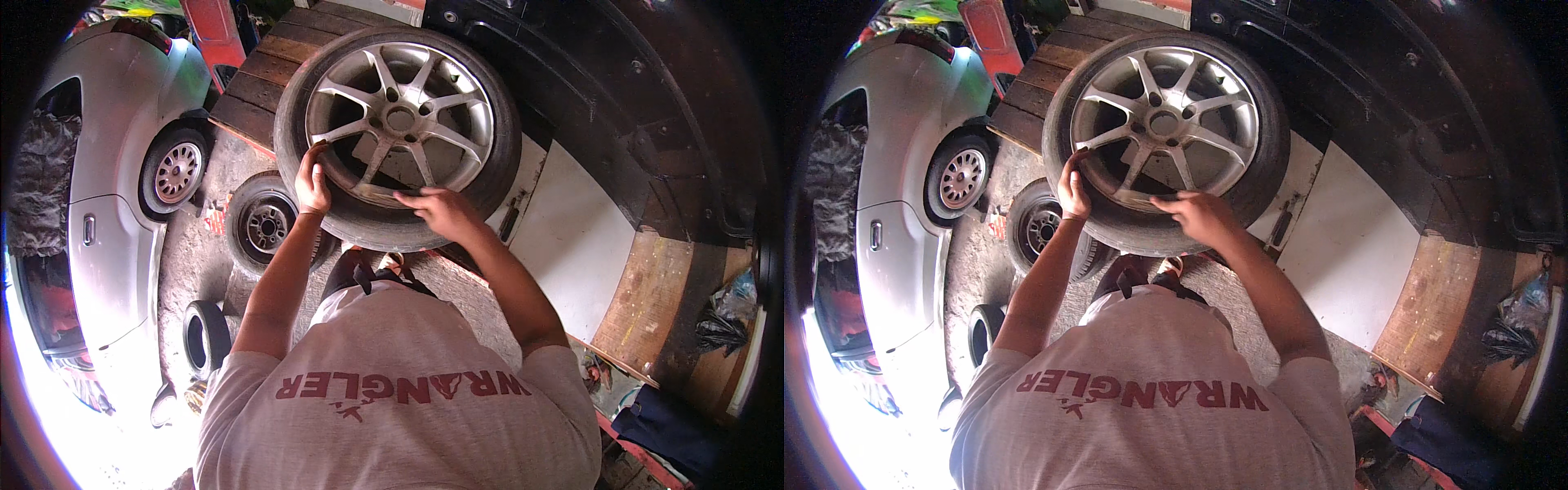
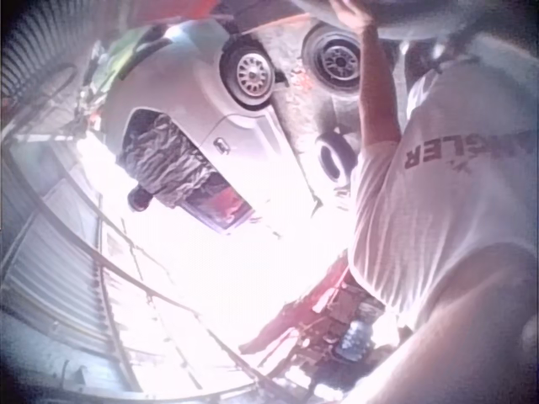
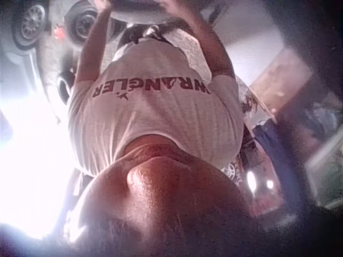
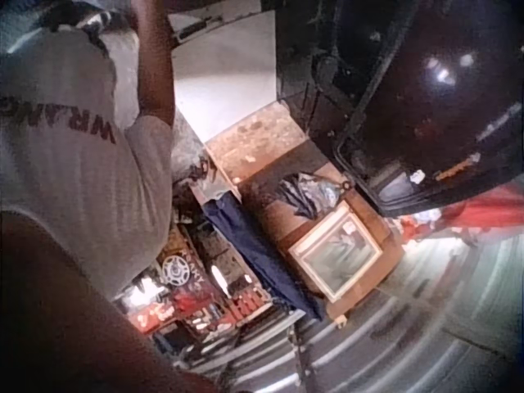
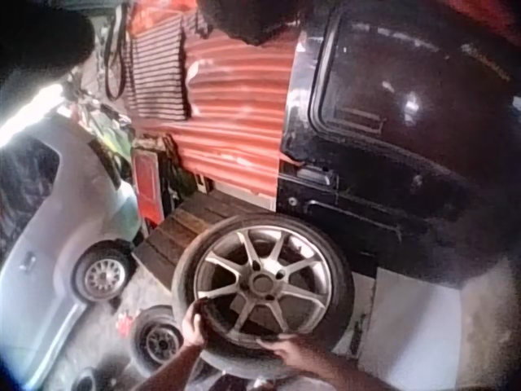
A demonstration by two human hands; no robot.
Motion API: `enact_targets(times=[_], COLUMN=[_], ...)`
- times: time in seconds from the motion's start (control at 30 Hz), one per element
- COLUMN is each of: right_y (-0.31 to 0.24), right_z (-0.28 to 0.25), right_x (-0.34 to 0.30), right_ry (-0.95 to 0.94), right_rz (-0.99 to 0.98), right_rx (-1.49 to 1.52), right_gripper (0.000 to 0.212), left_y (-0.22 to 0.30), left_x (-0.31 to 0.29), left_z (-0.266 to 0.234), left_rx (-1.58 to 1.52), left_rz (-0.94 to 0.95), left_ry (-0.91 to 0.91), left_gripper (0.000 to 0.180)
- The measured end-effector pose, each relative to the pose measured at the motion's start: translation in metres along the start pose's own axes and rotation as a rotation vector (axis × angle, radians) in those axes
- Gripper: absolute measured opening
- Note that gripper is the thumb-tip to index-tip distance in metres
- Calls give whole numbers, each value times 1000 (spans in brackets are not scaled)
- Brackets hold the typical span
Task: The person scrubs a car wheel with a brush, focusing on the rim and spokes. The wheel is positioned on a wooden platform in a garage-like setting.
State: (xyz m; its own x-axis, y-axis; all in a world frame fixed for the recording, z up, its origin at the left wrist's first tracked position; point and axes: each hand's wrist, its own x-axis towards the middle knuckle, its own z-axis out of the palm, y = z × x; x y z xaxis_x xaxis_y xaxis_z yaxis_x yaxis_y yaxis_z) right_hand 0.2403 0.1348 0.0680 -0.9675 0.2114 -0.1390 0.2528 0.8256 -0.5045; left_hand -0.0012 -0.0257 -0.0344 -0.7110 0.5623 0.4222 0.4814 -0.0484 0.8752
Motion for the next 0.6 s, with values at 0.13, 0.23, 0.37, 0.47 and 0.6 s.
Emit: enact_targets(times=[0.13, 0.23, 0.37, 0.47, 0.6], right_y=[-10, -6, 13, 6, -12], right_z=[24, 5, -19, -17, 13], right_x=[18, 3, -16, -6, 12], right_ry=[128, -2, -81, -66, 93], right_rz=[-1, 27, 110, 77, -5], right_rx=[66, 119, 92, 57, 57], right_gripper=[57, 58, 58, 57, 58], left_y=[-5, -4, 0, 0, 2], left_x=[2, -1, 0, 0, 1], left_z=[2, -3, -3, -2, 0], left_rx=[-28, -4, 42, 49, 51], left_rz=[50, 38, 14, 19, 18], left_ry=[22, 25, 4, 1, 7], left_gripper=[63, 62, 59, 56, 54])
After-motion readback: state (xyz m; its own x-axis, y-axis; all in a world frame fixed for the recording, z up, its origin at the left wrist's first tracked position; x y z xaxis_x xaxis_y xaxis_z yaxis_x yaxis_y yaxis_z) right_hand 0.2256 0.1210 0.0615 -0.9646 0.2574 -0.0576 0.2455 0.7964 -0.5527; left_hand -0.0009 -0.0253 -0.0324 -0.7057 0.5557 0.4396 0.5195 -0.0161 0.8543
